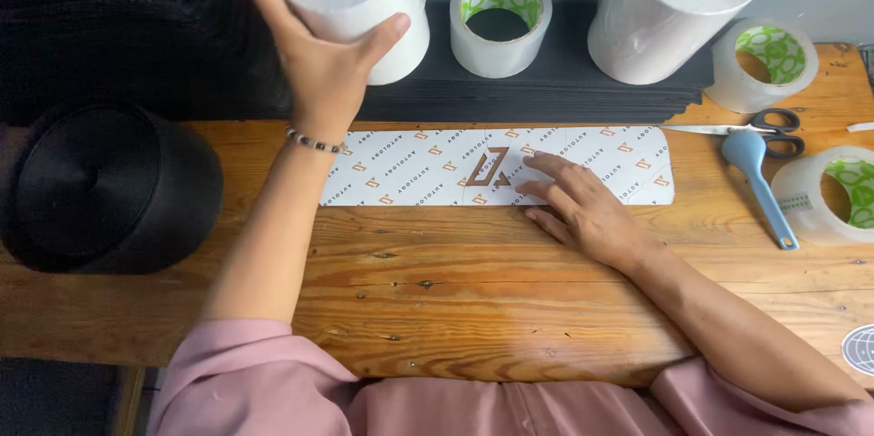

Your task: Unroll, align, cut, and brush a piece of black foam material on a workbench.

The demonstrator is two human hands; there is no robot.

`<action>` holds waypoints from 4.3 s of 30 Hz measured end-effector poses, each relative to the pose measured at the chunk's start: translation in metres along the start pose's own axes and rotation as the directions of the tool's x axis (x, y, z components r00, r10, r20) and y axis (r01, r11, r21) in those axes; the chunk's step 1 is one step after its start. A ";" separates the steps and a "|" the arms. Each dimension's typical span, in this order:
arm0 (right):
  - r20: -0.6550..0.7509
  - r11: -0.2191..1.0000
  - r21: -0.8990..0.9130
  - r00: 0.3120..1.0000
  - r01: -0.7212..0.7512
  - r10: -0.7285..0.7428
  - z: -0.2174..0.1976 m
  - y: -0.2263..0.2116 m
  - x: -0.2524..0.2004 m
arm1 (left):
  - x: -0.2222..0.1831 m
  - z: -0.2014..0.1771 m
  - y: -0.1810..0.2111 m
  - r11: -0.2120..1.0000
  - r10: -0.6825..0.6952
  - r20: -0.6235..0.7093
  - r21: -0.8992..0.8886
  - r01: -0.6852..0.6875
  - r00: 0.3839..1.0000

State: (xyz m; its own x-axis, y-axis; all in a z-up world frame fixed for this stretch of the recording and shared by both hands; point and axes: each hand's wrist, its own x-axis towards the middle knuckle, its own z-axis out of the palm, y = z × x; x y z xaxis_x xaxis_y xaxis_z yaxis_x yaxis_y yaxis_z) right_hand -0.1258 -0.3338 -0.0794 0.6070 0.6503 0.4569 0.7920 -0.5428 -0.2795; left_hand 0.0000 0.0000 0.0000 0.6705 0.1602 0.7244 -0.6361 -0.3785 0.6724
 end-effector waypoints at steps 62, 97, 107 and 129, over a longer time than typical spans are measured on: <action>0.019 0.990 -0.030 0.990 -0.136 0.137 0.001 0.013 -0.005 | -0.146 -0.233 0.135 0.219 -0.606 -0.194 0.892 0.396 0.772; 0.137 0.891 -0.229 0.894 -0.391 0.427 0.000 0.031 -0.012 | -0.139 0.037 0.055 0.849 0.222 0.665 0.227 -0.476 0.713; 0.023 0.912 -0.218 0.933 -0.346 0.360 -0.005 0.043 -0.014 | -0.143 0.038 0.062 0.868 0.260 0.543 0.232 -0.440 0.799; -0.132 0.892 -0.385 0.970 -0.238 0.202 -0.059 -0.020 -0.003 | -0.117 0.039 0.075 0.805 0.387 0.449 0.262 -0.533 0.805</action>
State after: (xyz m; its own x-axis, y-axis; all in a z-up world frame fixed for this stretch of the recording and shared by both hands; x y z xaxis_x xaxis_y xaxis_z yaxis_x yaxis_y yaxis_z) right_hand -0.1478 -0.3565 -0.0254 0.7402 0.4509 0.4988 0.5361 -0.8435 -0.0331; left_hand -0.1108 -0.0828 -0.0402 0.4657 -0.4271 0.7751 -0.7689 -0.6289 0.1154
